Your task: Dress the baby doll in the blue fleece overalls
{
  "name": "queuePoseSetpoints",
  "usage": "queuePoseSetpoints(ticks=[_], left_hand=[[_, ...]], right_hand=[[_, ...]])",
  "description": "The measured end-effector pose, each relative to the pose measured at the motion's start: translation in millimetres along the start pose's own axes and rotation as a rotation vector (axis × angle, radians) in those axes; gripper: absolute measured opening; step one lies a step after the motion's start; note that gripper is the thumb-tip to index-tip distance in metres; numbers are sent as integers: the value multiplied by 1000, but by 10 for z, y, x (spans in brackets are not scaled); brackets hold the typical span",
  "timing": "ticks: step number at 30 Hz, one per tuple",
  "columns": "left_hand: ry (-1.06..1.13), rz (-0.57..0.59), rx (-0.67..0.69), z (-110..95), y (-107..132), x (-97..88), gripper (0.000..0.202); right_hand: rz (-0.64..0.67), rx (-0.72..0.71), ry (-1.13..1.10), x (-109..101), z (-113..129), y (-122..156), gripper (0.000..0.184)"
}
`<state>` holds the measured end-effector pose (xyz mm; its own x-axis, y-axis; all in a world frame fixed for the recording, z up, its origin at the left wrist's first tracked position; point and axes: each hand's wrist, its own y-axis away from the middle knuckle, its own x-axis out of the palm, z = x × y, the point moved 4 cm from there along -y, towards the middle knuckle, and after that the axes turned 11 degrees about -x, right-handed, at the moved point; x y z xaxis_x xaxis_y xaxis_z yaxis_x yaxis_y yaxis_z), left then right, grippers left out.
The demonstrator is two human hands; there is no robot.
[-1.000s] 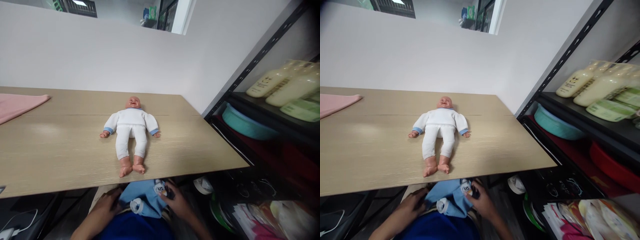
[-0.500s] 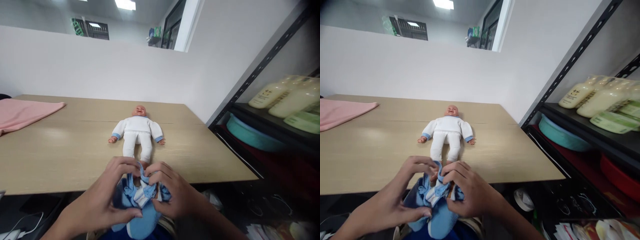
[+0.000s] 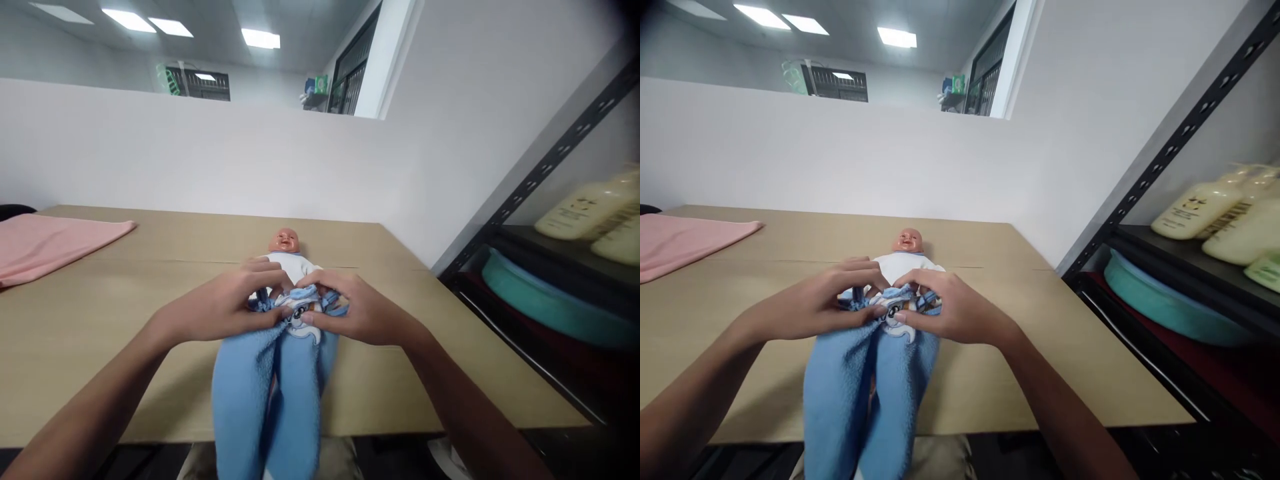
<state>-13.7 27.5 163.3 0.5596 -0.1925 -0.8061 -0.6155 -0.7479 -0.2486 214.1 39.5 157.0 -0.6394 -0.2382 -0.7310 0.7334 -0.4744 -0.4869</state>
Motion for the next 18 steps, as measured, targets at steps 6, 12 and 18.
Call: queuePoseSetpoints(ticks=[6,12,18], left_hand=[[190,-192,145,64,-402,-283,12],[452,-395,207,254,-685,-298,15],[541,-481,112,476,-816,-125,21]], right_hand=[[-226,-249,67,-392,-181,-370,4],[-320,-113,110,-556,-239,-460,29],[-370,-72,89,-522,-430,-411,37]])
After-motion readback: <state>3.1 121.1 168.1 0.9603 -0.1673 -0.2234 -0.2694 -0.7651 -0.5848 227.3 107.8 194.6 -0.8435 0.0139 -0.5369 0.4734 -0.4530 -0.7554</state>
